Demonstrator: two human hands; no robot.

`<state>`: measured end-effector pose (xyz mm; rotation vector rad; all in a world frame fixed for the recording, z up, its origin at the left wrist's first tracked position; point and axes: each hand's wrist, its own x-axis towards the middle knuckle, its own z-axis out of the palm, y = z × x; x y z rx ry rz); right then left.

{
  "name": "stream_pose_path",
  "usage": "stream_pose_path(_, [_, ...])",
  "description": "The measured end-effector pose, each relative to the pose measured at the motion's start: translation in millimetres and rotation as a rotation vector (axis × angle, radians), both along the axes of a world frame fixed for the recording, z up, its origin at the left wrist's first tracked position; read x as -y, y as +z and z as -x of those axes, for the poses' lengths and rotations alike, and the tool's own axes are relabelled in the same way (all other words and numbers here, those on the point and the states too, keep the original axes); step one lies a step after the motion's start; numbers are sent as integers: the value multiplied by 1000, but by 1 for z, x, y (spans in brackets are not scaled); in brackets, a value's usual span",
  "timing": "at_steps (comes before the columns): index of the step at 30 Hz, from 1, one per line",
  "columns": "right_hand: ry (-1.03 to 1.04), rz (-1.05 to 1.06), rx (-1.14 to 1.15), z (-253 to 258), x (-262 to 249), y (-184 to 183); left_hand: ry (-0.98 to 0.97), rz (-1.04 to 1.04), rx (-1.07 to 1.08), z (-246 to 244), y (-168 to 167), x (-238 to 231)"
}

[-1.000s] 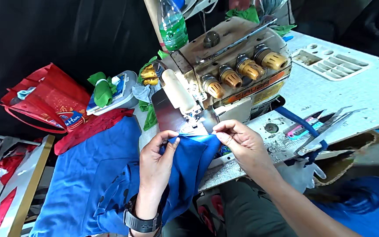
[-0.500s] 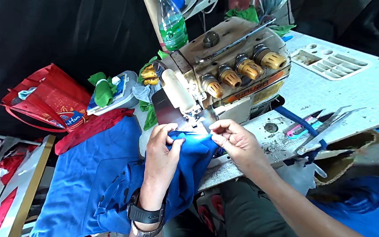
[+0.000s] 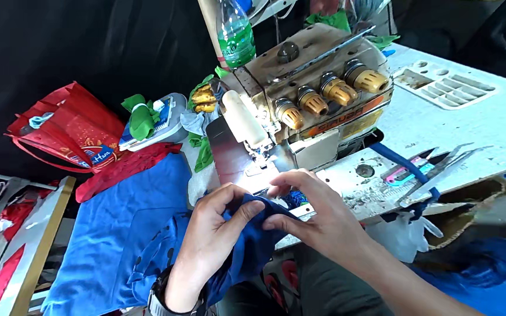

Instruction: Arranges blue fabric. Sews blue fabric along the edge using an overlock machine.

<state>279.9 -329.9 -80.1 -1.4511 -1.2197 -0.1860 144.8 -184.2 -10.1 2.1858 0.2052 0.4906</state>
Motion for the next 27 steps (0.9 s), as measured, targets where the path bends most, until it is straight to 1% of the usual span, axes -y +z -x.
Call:
stream_pose_path(2, [115,37,-103,5,4,0,-22,119,-26,4,-2,-1])
stream_pose_path(3, [201,53,-229,7,5,-1,-19,175,-46,5,-5,-1])
stream_pose_path(5, [378,89,-576,9,8,-6,13,236,-84,8,-11,-3])
stream_pose_path(6, [425,96,-717,8,9,-9,38,243,-106,10,-14,-4])
stream_pose_path(8, [476,119,-927,7,11,-15,67,255,-152,14,-20,-5])
stream_pose_path(10, [501,133,-1040,7,12,-20,84,299,-192,17,-26,-5])
stream_pose_path(13, [493,157,-1025,7,13,-26,122,332,-218,18,-31,-2])
stream_pose_path(17, [477,170,-966,5,12,-33,133,347,-162,20,-36,-1])
stream_pose_path(23, [494,171,-965,5,12,-33,84,533,-97,22,-39,-4])
stream_pose_path(25, [472,179,-931,5,11,-37,79,546,-106,23,-38,-5])
stream_pose_path(27, [472,197,-917,3,12,-37,95,501,-115,24,-37,-5])
